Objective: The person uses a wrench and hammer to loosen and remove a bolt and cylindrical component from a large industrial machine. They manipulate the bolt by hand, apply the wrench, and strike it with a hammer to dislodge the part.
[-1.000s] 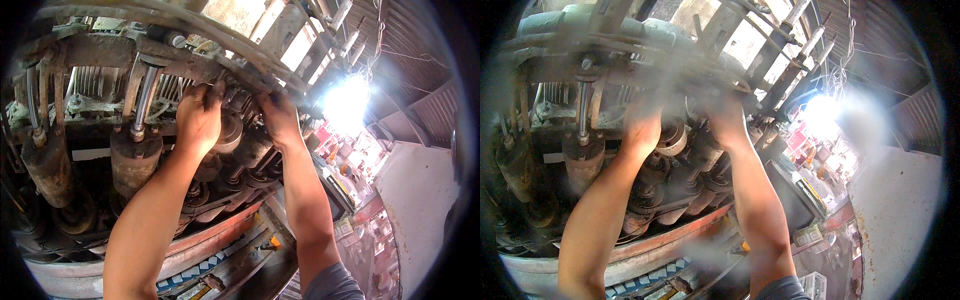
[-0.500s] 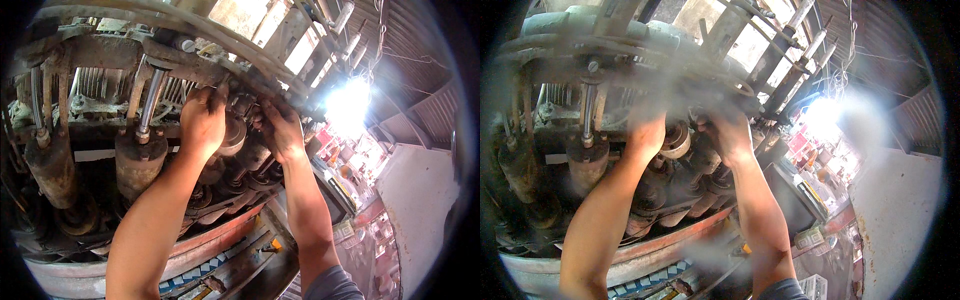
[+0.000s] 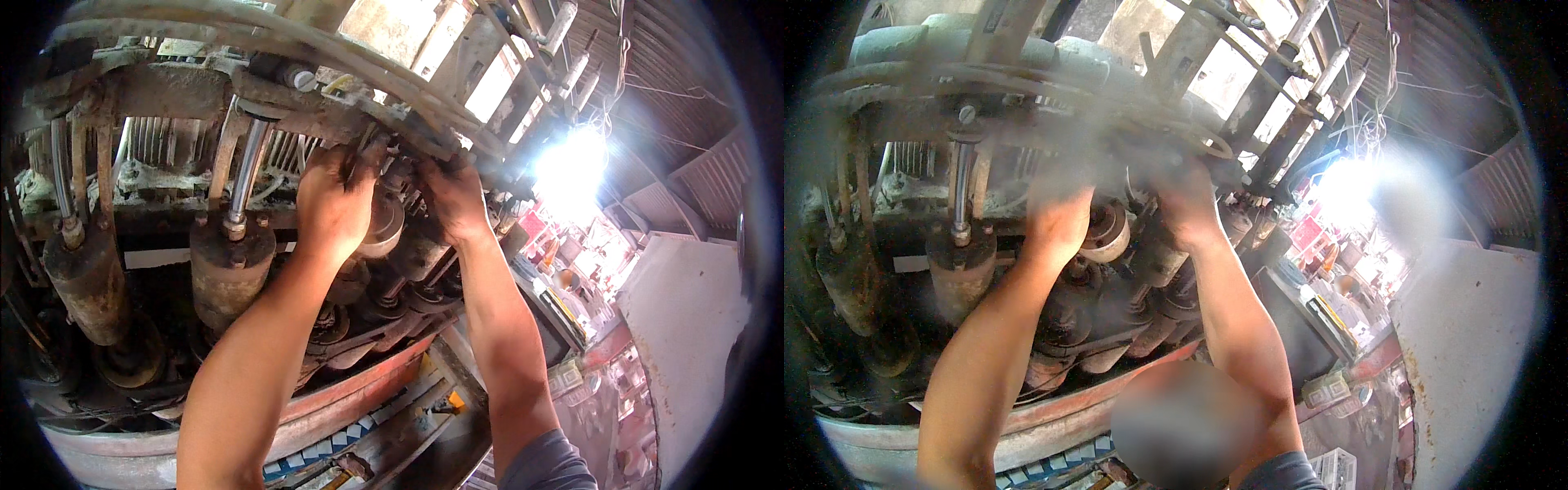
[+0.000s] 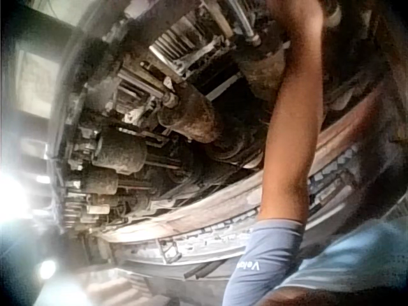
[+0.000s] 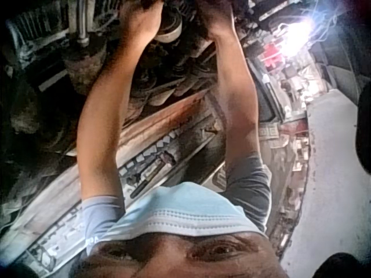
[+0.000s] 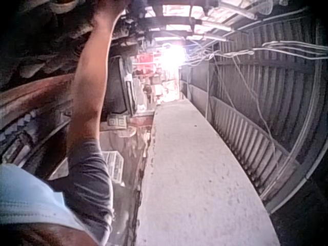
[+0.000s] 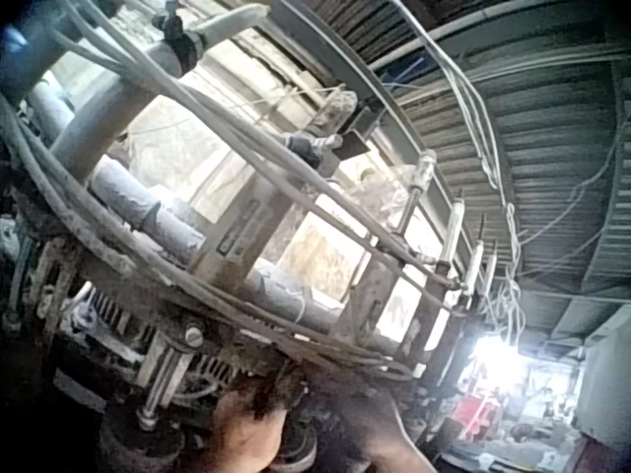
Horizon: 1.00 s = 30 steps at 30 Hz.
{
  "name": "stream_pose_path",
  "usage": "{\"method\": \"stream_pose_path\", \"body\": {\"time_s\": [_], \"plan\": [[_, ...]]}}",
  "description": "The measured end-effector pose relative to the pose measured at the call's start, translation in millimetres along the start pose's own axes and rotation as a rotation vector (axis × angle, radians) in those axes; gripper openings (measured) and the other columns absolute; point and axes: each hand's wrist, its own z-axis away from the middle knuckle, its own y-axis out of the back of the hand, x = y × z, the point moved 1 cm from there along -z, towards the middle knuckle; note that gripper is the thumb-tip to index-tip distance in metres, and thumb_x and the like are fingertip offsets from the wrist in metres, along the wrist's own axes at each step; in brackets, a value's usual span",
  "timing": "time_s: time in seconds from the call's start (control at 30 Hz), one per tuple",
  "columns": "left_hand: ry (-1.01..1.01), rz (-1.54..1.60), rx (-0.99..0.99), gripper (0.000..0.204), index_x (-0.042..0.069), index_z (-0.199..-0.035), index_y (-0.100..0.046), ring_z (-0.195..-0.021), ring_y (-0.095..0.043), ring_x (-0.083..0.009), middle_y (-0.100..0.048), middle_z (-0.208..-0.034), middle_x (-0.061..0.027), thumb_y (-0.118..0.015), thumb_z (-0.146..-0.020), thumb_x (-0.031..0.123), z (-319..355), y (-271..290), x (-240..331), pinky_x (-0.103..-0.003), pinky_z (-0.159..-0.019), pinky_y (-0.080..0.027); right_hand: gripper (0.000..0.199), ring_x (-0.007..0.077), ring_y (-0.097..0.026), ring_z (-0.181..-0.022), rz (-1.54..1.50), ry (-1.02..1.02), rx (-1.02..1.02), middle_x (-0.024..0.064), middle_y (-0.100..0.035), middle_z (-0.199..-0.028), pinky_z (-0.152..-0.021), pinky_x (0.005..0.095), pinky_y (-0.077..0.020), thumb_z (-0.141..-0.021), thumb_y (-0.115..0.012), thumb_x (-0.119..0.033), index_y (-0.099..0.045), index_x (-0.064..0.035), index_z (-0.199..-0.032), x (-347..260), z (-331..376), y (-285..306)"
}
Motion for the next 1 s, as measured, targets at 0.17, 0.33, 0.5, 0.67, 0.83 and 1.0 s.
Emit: {"method": "stream_pose_path", "body": {"time_s": [0.17, 0.33, 0.5, 0.67, 0.83, 1.0], "plan": [[-0.067, -0.073, -0.035, 0.033, -0.003, -0.094, -0.065, -0.082, -0.060, -0.0405, -0.064, -0.087, -0.0230, -0.066, -0.084, 0.029, 2, 1, -14, -0.043, -0.073, -0.046, 0.037, 0.0162, -0.058, -0.094, -0.091, -0.015, -0.014, 0.0097, -0.057, -0.119, -0.080, 0.0284, -0.0494, -0.092, -0.056, -0.004, -0.046, 0.0002, -0.127, 2, 4, -6], [0.048, 0.044, -0.037, 0.036, -0.002, -0.093, -0.066, -0.082, -0.060, -0.0399, -0.063, -0.087, -0.0240, -0.068, -0.082, 0.031, 1, 1, -15, -0.043, -0.074, -0.046, 0.035, 0.0147, -0.057, -0.092, 0.361, -0.117, -0.053, 0.0089, -0.060, -0.112, -0.077, 0.0264, -0.0479, -0.092, -0.057, -0.007, -0.049, 0.0016, -0.125, 12, 10, 3], [0.118, 0.160, -0.033, 0.036, -0.002, -0.093, -0.066, -0.083, -0.060, -0.0392, -0.062, -0.088, -0.0238, -0.070, -0.080, 0.032, 4, -4, -15, -0.042, -0.074, -0.046, 0.031, 0.0119, -0.056, -0.084, 0.583, 0.061, -0.059, 0.0067, -0.062, -0.101, -0.073, 0.0241, -0.0468, -0.093, -0.057, -0.009, -0.054, 0.0025, -0.121, 18, 7, 21], [0.129, 0.129, -0.050, 0.036, -0.003, -0.092, -0.066, -0.085, -0.060, -0.0382, -0.062, -0.092, -0.0233, -0.071, -0.080, 0.031, 3, -2, -12, -0.042, -0.076, -0.047, 0.032, 0.0109, -0.056, -0.087, 0.360, 0.012, -0.036, 0.0075, -0.062, -0.106, -0.074, 0.0242, -0.0465, -0.094, -0.055, -0.008, -0.053, 0.0033, -0.123, 5, 5, 11], [0.118, 0.043, -0.031, 0.037, -0.003, -0.091, -0.065, -0.085, -0.060, -0.0381, -0.062, -0.093, -0.0232, -0.071, -0.080, 0.031, 3, -1, -18, -0.042, -0.076, -0.047, 0.035, 0.0156, -0.056, -0.095, 0.453, -0.019, 0.020, 0.0078, -0.061, -0.109, -0.082, 0.0285, -0.0459, -0.091, -0.055, -0.006, -0.053, 0.0021, -0.124, -22, -2, -8], [-0.011, -0.105, -0.050, 0.038, -0.003, -0.092, -0.065, -0.084, -0.060, -0.0388, -0.063, -0.088, -0.0232, -0.070, -0.080, 0.032, 3, -1, -20, -0.043, -0.075, -0.046, 0.038, 0.0170, -0.055, -0.102, 0.458, 0.020, -0.001, 0.0085, -0.060, -0.114, -0.088, 0.0295, -0.0438, -0.087, -0.053, -0.002, -0.052, 0.0022, -0.125, -34, -2, -13]]}}
